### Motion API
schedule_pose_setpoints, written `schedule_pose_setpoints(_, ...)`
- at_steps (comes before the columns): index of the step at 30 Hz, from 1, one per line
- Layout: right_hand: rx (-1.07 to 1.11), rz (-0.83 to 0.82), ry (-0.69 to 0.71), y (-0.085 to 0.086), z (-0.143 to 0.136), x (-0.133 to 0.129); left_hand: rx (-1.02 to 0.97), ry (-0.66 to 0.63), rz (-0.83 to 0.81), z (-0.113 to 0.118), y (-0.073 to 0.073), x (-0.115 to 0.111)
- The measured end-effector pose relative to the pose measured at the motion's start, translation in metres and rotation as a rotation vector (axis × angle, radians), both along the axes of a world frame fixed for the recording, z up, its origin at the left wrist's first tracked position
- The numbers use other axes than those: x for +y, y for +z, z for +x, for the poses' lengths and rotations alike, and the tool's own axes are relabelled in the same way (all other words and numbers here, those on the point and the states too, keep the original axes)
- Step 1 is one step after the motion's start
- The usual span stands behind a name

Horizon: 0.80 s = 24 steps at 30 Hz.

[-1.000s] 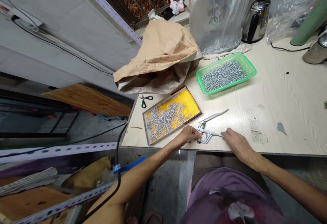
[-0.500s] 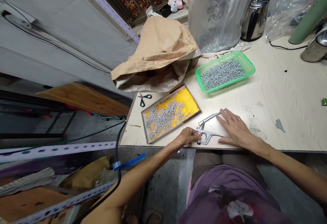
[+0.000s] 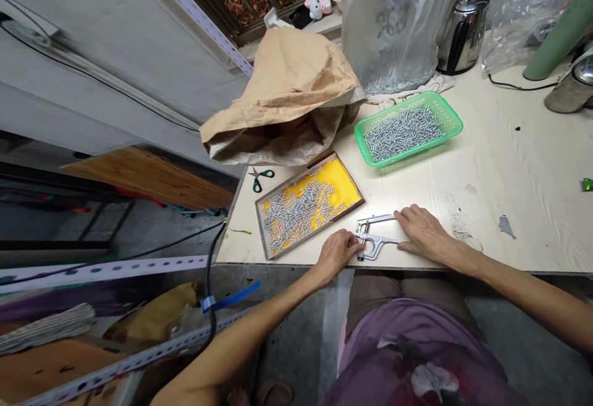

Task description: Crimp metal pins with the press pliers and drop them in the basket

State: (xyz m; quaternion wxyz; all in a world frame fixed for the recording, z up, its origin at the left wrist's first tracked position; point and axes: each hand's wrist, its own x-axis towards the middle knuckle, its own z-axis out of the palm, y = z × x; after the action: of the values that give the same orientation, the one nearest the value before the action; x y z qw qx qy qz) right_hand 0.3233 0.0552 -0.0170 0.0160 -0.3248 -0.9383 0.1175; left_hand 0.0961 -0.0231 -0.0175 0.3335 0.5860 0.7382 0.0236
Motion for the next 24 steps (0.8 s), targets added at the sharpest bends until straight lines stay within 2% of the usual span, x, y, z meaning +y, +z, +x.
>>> schedule_pose_setpoints(2, 0.004, 0.004, -0.006, 0.0, 0.0, -0.004, 0.082, -0.169, 0.234, 0.013, 0.003, -0.002)
schedule_pose_setpoints(4, 0.023, 0.006, -0.024, -0.001, 0.0, -0.008, 0.083, -0.374, 0.374, 0.026, 0.001, 0.003)
schedule_pose_setpoints(6, 0.059, 0.006, -0.036, -0.003, 0.002, -0.01, 0.065, -0.555, 0.445, 0.037, -0.004, 0.013)
schedule_pose_setpoints(9, 0.09, -0.009, -0.033, -0.007, 0.008, -0.01, 0.067, -0.719, 0.448, 0.044, -0.009, 0.029)
schedule_pose_setpoints(12, 0.047, -0.018, -0.045, -0.005, 0.015, -0.008, 0.116, -0.786, 0.377, 0.044, -0.007, 0.039)
schedule_pose_setpoints(17, -0.003, -0.001, -0.003, 0.003, 0.016, -0.013, 0.132, -0.819, 0.3, 0.05, 0.003, 0.043)
schedule_pose_setpoints(24, 0.068, 0.016, 0.031, -0.012, 0.014, -0.037, 0.137, -0.808, 0.24, 0.058, -0.001, 0.035)
